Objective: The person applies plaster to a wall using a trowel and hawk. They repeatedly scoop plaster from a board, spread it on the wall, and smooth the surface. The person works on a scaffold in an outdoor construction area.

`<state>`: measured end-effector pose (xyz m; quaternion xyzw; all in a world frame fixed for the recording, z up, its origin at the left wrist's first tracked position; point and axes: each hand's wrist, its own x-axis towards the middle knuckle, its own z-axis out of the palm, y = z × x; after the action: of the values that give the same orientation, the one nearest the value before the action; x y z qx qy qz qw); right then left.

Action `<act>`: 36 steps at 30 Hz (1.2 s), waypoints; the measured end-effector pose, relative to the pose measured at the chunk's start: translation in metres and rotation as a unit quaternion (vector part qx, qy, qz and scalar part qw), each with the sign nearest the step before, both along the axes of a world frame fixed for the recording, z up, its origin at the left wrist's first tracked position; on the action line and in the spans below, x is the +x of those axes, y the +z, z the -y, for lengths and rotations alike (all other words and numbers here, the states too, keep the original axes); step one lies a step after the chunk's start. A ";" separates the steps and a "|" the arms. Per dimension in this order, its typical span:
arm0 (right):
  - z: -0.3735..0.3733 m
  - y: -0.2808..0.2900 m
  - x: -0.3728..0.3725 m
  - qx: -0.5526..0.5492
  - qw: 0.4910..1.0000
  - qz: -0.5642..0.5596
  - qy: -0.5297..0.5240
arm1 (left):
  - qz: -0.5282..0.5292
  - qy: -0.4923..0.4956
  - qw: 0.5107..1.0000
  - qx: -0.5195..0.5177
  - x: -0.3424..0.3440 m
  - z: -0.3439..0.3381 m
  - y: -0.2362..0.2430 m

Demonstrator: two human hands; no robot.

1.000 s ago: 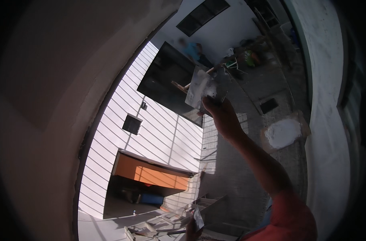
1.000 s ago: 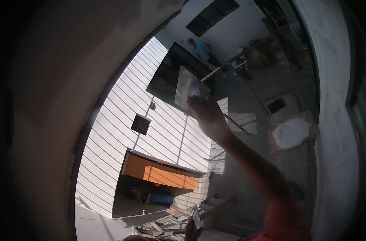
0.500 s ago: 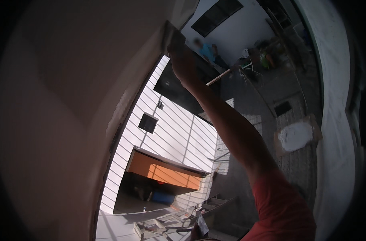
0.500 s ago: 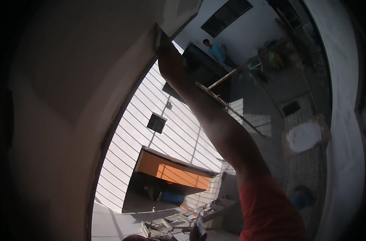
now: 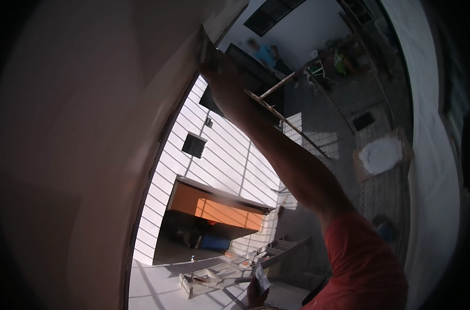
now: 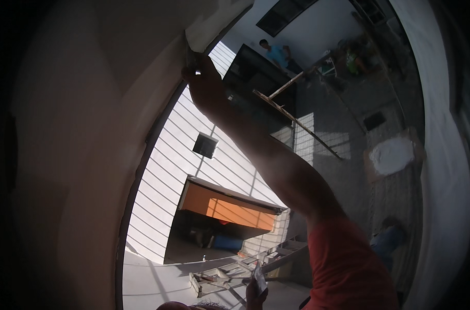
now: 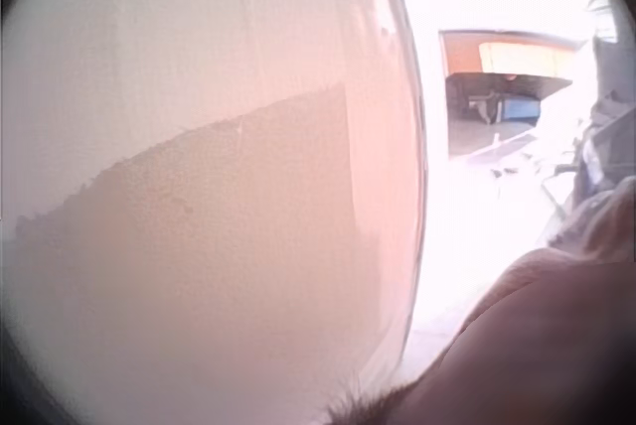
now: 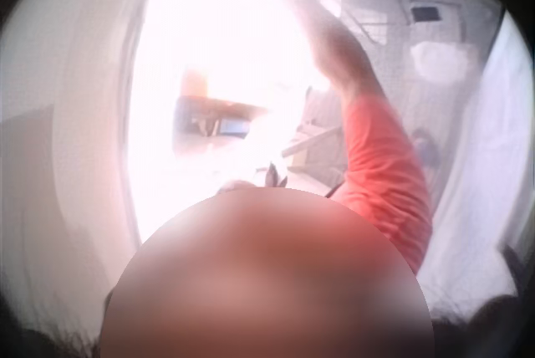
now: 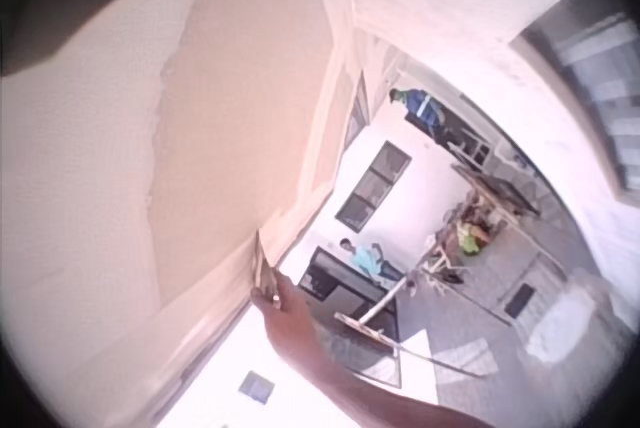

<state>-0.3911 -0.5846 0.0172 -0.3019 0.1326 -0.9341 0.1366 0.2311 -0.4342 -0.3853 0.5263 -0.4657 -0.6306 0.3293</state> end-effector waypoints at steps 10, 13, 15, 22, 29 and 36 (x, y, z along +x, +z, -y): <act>-0.097 0.007 0.135 -0.029 0.994 -0.007 -0.102 | -0.211 0.120 0.956 0.166 -0.001 -0.005 0.020; -0.124 0.016 0.172 -0.057 0.994 0.023 -0.094 | -0.188 0.109 0.963 0.161 0.002 -0.004 0.024; -0.146 0.016 0.199 -0.044 0.997 0.008 -0.070 | -0.212 0.104 0.959 0.159 0.001 0.000 0.023; -0.203 -0.028 0.243 -0.023 0.986 -0.164 0.024 | -0.235 0.089 0.957 0.146 -0.024 0.019 0.028; -0.169 -0.228 0.159 0.143 0.957 -0.121 0.220 | -0.163 0.114 0.973 0.120 -0.091 0.058 0.061; -0.143 -0.440 0.095 0.339 0.841 0.296 0.302 | -0.171 0.122 0.962 0.172 -0.131 0.082 0.070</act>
<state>-0.2962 -0.4417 -0.4233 0.0292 0.2963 -0.7885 0.5381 0.1003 -0.5163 -0.3149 0.5122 -0.2193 -0.7369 0.3828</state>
